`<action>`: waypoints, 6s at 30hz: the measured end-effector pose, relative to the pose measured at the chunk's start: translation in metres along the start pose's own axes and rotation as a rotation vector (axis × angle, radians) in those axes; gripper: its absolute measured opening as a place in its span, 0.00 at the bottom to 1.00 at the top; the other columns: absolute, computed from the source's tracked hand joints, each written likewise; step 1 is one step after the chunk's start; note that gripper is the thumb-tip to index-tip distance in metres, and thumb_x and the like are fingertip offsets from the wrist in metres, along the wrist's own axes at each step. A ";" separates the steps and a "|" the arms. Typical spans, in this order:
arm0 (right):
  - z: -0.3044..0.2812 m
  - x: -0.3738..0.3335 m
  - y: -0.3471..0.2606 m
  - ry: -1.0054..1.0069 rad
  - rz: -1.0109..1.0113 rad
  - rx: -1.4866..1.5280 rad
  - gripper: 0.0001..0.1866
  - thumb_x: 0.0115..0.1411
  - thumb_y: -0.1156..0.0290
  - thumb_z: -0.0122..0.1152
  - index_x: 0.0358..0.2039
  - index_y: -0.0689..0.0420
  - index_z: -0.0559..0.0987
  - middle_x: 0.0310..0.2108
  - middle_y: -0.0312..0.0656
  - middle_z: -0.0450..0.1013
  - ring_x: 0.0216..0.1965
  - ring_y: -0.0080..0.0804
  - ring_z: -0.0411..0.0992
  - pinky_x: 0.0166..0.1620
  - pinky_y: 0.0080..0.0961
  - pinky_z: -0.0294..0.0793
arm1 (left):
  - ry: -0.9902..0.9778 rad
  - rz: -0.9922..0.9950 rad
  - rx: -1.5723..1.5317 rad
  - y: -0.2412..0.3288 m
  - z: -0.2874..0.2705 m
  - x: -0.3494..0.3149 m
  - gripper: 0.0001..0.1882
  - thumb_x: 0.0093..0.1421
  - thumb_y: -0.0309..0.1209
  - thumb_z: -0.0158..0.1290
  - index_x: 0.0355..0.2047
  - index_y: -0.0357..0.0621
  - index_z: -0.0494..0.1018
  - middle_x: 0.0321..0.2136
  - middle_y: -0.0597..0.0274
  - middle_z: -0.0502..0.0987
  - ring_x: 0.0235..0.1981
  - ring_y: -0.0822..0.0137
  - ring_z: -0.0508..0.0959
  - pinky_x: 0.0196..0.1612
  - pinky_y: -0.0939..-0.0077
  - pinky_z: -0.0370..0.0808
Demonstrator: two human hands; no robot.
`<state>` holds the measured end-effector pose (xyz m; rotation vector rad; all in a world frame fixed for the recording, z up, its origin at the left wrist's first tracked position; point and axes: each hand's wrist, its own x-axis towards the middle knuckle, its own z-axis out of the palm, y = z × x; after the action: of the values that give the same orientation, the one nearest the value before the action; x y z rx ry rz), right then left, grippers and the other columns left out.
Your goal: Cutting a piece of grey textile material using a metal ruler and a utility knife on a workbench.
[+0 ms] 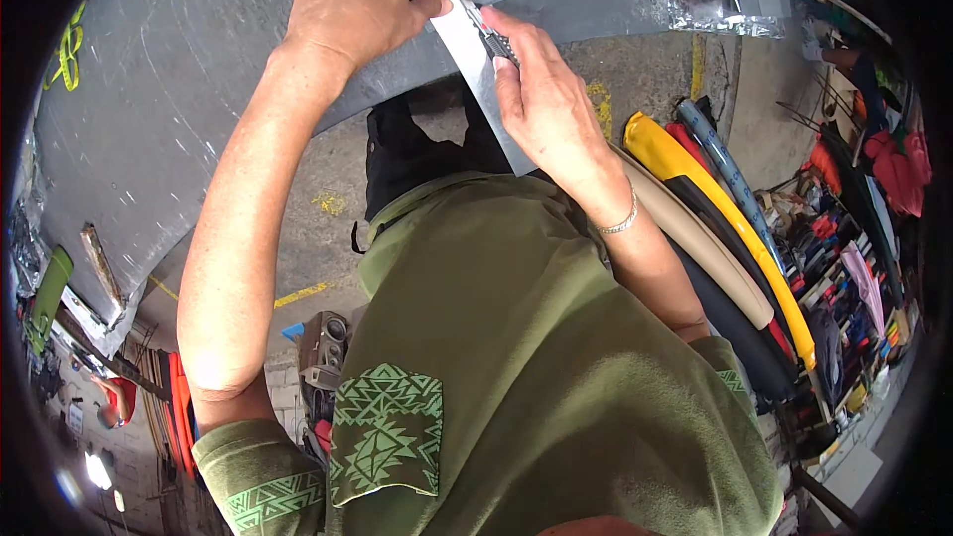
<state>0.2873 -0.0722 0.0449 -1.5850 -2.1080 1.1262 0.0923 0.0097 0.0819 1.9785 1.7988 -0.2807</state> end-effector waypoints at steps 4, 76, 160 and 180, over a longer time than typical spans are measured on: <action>0.000 0.000 0.000 -0.001 -0.015 -0.013 0.26 0.68 0.75 0.51 0.66 0.49 0.65 0.52 0.54 0.72 0.41 0.59 0.78 0.44 0.50 0.81 | 0.011 0.003 -0.005 -0.001 0.003 0.000 0.55 0.52 0.43 0.70 0.67 0.20 0.53 0.71 0.28 0.52 0.74 0.39 0.52 0.74 0.50 0.56; -0.034 0.142 -0.034 -0.117 0.095 1.039 0.30 0.76 0.44 0.39 0.57 0.60 0.70 0.25 0.33 0.65 0.15 0.20 0.62 0.18 0.20 0.65 | 0.030 -0.074 -0.071 -0.009 0.021 0.017 0.66 0.46 0.55 0.70 0.74 0.32 0.47 0.75 0.39 0.47 0.77 0.44 0.46 0.75 0.44 0.50; -0.032 0.153 -0.014 0.191 -0.328 0.480 0.20 0.69 0.62 0.63 0.54 0.63 0.79 0.39 0.43 0.76 0.46 0.32 0.74 0.51 0.28 0.73 | 0.198 -0.040 0.046 -0.036 0.054 0.023 0.69 0.45 0.67 0.68 0.74 0.37 0.47 0.77 0.49 0.45 0.77 0.47 0.46 0.70 0.31 0.54; 0.016 -0.074 0.051 0.239 0.399 0.548 0.19 0.61 0.56 0.71 0.41 0.57 0.79 0.22 0.35 0.71 0.30 0.25 0.71 0.36 0.26 0.71 | 0.136 0.015 -0.160 -0.040 0.051 0.019 0.72 0.44 0.62 0.71 0.75 0.34 0.43 0.77 0.43 0.38 0.78 0.42 0.38 0.73 0.31 0.43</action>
<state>0.3398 -0.1404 0.0145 -1.7757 -1.2165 1.3969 0.0632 0.0049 0.0214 1.9381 1.8265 0.0030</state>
